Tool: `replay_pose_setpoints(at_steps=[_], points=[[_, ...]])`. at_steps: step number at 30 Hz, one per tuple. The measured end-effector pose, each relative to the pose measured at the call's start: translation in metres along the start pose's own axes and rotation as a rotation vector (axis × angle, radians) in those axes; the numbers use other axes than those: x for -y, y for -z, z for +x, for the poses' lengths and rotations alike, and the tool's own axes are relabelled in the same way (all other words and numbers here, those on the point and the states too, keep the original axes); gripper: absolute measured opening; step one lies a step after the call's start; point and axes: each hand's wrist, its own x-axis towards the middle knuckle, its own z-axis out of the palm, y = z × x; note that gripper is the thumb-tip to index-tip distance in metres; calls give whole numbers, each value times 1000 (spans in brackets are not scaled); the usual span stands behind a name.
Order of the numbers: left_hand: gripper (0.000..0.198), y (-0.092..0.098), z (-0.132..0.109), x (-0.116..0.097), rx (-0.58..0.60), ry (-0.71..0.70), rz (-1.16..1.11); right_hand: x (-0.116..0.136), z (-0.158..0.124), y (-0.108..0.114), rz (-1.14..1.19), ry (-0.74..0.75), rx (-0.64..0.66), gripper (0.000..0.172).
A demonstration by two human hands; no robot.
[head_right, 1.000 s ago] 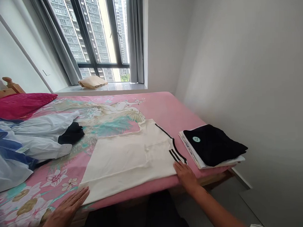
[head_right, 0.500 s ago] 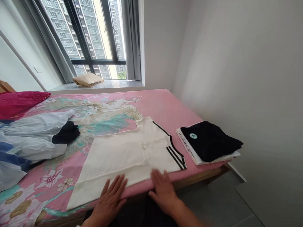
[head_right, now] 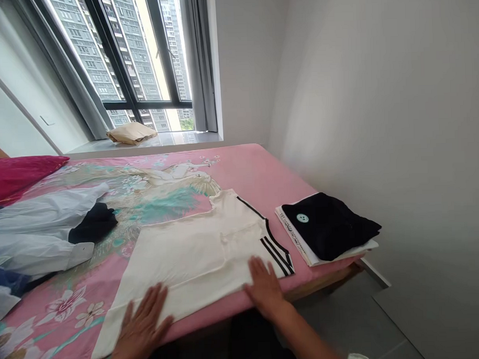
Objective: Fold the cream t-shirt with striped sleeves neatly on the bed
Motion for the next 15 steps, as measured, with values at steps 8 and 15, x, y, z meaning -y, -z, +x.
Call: replay_pose_setpoints(at_steps=[8,15], points=[[60,12,16,14,-17,46,90,11,40,18,73,40,-68,56],[66,-1,18,14,136,98,93,-7,93,10,67,-45,6,79]])
